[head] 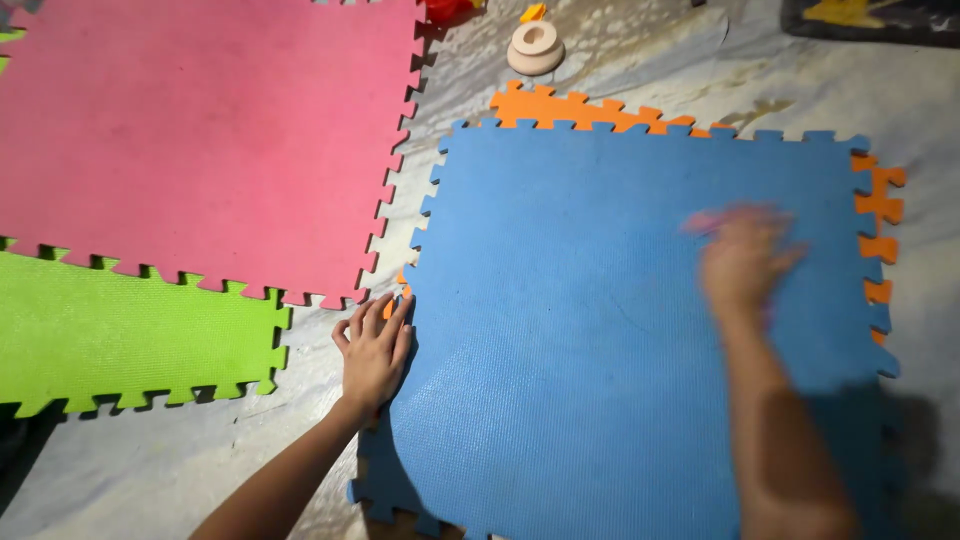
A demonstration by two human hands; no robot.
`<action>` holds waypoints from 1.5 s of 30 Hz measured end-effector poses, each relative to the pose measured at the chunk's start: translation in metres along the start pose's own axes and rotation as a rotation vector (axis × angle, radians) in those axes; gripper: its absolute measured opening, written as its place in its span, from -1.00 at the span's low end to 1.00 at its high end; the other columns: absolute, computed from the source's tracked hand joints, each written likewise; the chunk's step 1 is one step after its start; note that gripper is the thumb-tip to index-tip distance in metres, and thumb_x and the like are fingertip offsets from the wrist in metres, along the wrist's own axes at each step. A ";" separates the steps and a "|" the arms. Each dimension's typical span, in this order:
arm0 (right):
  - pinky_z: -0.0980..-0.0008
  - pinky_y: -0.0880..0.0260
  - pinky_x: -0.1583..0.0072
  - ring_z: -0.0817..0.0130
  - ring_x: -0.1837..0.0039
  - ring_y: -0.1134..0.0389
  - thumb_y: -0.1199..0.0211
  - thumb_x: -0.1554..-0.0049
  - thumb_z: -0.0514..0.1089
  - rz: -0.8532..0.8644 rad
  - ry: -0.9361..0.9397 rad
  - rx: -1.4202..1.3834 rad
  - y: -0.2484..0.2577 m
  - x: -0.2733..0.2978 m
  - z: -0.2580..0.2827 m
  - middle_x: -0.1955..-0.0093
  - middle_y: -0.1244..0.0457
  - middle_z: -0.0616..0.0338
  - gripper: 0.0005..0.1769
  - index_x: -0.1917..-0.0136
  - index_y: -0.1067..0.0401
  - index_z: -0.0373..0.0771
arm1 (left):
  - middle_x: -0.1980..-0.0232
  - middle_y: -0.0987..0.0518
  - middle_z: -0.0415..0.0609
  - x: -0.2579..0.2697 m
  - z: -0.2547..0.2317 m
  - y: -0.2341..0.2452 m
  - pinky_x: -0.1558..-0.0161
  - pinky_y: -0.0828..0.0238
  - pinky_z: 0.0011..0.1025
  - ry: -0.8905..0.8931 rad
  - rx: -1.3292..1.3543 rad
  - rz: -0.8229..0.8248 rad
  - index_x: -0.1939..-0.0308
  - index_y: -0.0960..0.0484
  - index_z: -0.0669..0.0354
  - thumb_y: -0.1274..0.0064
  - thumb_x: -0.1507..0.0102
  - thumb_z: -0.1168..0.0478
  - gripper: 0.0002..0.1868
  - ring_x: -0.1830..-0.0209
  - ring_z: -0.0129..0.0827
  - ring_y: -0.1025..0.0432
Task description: The person cleans interlocking foam floor mats using a purple cloth. They wipe the surface of green, pink, blue, and orange mats, flipping some over to clean both sides. The person also briefly handles a red toy truck and a roll of tape before continuing to wipe the mats.
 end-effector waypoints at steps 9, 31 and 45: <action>-0.20 0.10 -0.57 -0.14 -0.48 -0.18 -0.10 -0.10 -0.29 0.085 0.276 -0.781 -0.030 0.076 0.342 -0.33 -0.26 -0.19 -0.52 -0.30 -0.38 -0.35 | -0.53 -0.30 -0.09 -0.001 0.009 -0.025 -0.44 0.19 0.02 -0.010 -0.016 0.155 -0.31 -0.39 -0.01 0.27 -0.41 0.07 -0.59 -0.59 -0.23 -0.06; -0.17 -0.07 -0.42 -0.11 -0.29 -0.27 -0.06 -0.06 -0.25 -0.204 0.143 -0.608 -0.154 -0.088 0.322 -0.15 -0.30 -0.17 -0.63 -0.15 -0.41 -0.26 | -0.50 -0.35 -0.08 -0.012 -0.004 -0.013 -0.42 0.21 0.14 -0.124 -0.116 0.049 -0.49 -0.28 0.02 0.10 -0.26 0.15 -0.33 -0.54 -0.08 -0.12; -0.53 0.11 -0.37 -0.09 -0.44 -0.19 -0.11 -0.19 0.01 -0.009 0.112 -0.148 -0.058 -0.105 0.116 -0.30 -0.34 0.20 -0.60 -0.28 -0.47 0.06 | -0.42 -0.28 0.09 -0.133 -0.046 -0.057 -0.43 -0.01 0.06 -0.259 -0.408 0.484 -0.35 -0.40 0.04 0.24 -0.40 -0.19 -0.43 -0.46 -0.01 -0.12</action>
Point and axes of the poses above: each hand's wrist, its own x-axis away from the middle knuckle, its own y-axis out of the back of the hand, z = x × y, the point moved 7 cm from there along -x, towards the middle knuckle
